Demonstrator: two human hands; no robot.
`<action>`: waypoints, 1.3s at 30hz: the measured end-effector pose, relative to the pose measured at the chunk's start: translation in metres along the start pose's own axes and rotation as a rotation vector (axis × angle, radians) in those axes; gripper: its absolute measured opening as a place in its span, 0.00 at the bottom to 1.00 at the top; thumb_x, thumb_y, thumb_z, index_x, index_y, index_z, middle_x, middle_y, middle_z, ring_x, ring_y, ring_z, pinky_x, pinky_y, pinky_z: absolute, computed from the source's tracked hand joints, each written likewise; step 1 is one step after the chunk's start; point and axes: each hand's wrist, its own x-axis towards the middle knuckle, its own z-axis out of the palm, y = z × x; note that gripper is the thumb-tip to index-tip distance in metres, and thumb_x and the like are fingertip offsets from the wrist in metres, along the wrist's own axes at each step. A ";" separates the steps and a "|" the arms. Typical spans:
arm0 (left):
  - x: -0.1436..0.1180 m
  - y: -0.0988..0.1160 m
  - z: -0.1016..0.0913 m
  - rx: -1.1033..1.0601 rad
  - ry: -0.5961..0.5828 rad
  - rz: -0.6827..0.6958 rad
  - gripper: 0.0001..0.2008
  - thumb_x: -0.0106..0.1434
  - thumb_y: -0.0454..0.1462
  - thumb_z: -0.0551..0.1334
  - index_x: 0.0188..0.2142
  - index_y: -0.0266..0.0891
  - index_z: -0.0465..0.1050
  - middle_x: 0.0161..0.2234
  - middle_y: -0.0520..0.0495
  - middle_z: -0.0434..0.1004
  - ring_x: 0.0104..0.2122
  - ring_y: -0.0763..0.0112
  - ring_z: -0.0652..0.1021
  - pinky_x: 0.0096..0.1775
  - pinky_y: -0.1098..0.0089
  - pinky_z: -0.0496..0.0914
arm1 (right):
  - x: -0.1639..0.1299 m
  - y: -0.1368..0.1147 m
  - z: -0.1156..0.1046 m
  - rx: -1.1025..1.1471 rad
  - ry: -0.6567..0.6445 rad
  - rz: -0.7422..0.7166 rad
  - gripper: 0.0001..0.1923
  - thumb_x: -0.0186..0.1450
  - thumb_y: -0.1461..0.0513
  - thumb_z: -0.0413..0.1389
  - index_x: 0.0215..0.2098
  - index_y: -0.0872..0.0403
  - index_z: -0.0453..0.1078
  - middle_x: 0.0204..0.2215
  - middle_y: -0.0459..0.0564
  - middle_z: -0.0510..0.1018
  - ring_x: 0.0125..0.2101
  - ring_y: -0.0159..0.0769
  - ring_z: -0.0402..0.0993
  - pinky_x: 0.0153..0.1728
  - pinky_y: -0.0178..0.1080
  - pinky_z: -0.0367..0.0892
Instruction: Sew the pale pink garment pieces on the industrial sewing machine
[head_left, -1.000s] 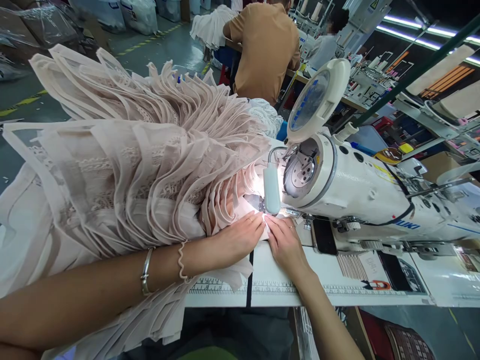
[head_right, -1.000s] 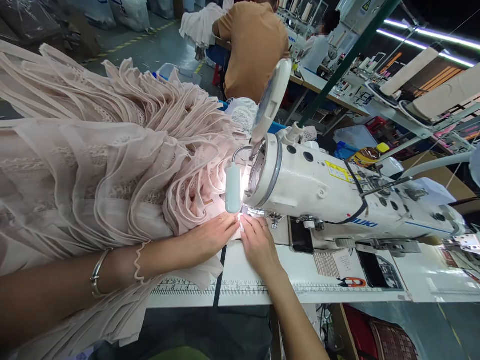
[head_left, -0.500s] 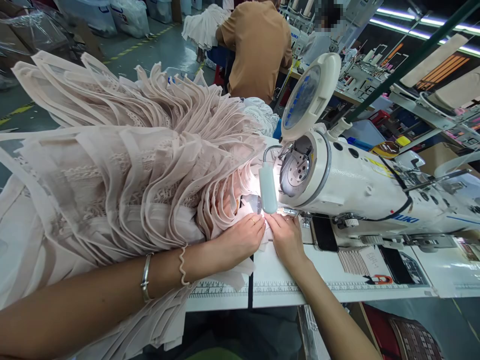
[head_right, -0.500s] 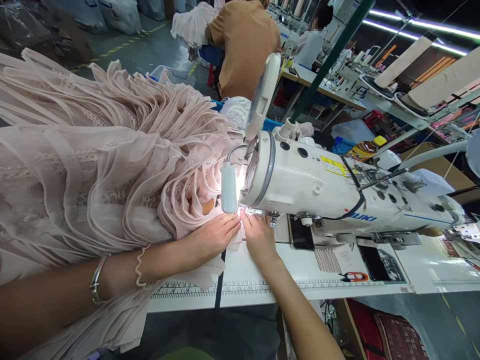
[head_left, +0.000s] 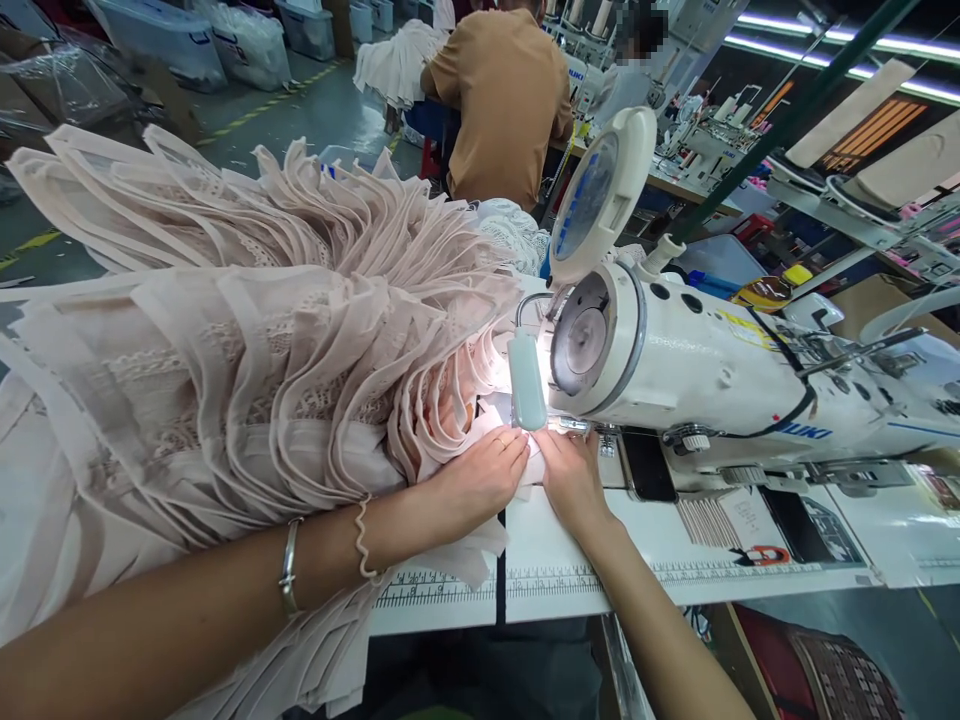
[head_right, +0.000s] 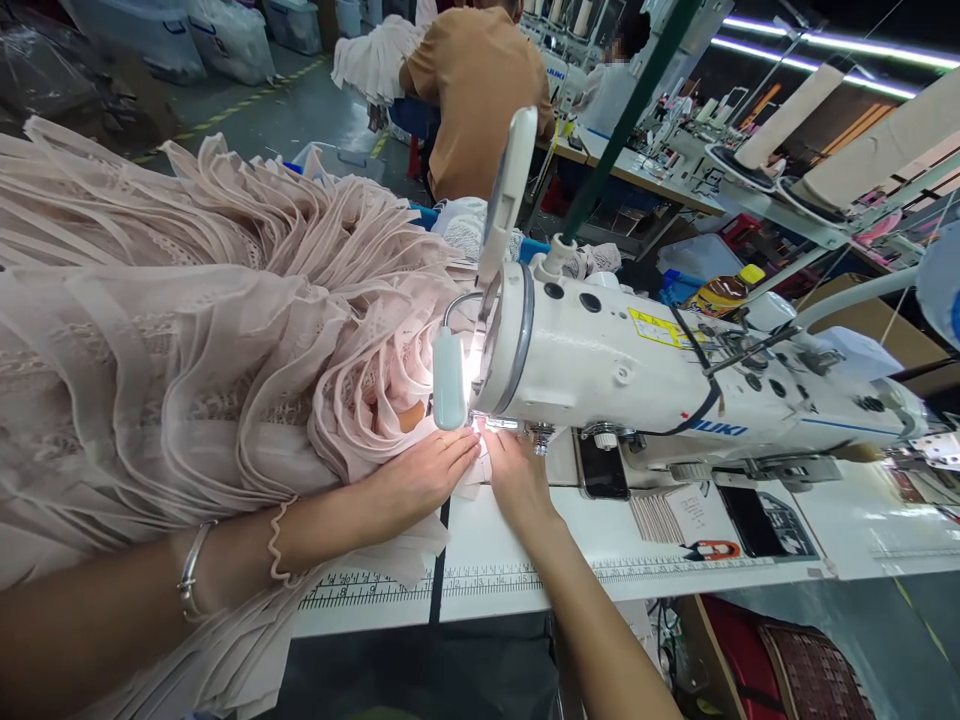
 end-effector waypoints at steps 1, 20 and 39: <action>0.000 0.000 0.000 -0.011 -0.010 -0.008 0.18 0.68 0.23 0.46 0.53 0.27 0.66 0.52 0.32 0.74 0.53 0.60 0.74 0.54 0.60 0.66 | 0.000 0.000 0.000 -0.007 0.000 -0.001 0.26 0.67 0.72 0.39 0.52 0.51 0.73 0.32 0.51 0.78 0.33 0.41 0.69 0.42 0.43 0.66; 0.002 -0.004 -0.007 -0.040 -0.020 -0.065 0.17 0.70 0.24 0.44 0.53 0.29 0.65 0.51 0.33 0.73 0.49 0.60 0.76 0.47 0.62 0.68 | 0.007 -0.003 -0.006 0.027 -0.072 0.048 0.28 0.65 0.71 0.39 0.55 0.49 0.71 0.44 0.57 0.77 0.43 0.46 0.68 0.45 0.46 0.63; 0.004 -0.011 -0.009 0.173 0.000 -0.036 0.14 0.67 0.22 0.46 0.37 0.33 0.69 0.35 0.42 0.74 0.34 0.65 0.74 0.39 0.64 0.68 | 0.007 -0.002 -0.002 0.116 0.039 0.042 0.27 0.64 0.73 0.41 0.49 0.52 0.75 0.38 0.54 0.78 0.41 0.43 0.72 0.46 0.44 0.68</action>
